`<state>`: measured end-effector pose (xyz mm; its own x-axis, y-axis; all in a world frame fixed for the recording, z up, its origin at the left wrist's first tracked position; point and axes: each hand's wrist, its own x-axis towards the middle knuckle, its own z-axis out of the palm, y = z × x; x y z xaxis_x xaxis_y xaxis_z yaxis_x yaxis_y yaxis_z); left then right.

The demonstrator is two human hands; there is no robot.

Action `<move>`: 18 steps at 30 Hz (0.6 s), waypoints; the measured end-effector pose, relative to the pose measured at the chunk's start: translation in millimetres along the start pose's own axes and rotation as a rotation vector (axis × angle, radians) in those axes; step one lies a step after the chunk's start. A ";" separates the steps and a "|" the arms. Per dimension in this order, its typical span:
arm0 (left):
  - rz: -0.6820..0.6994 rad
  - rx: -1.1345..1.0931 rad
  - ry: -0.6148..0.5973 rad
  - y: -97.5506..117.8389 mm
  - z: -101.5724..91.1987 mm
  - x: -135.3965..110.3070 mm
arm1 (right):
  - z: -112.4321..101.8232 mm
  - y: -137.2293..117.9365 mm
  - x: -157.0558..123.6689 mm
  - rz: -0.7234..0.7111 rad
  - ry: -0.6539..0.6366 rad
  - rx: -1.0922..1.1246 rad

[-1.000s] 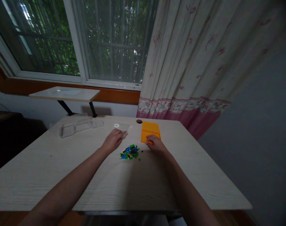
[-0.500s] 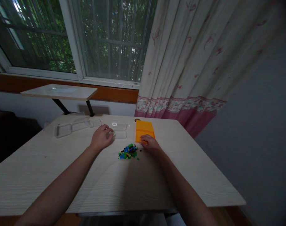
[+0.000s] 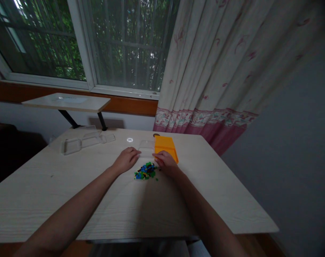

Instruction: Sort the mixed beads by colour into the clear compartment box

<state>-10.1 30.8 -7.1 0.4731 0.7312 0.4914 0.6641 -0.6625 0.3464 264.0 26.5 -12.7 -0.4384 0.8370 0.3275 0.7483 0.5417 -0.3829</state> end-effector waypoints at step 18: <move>-0.635 0.513 0.504 -82.1 -72.3 -33.1 | 0.9 8.6 -0.6 0.016 0.041 -0.042</move>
<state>-122.2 49.3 5.9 -0.2877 0.6941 0.6598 0.9400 0.0727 0.3334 270.2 30.7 -17.0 -0.4062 0.8413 0.3567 0.7756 0.5238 -0.3521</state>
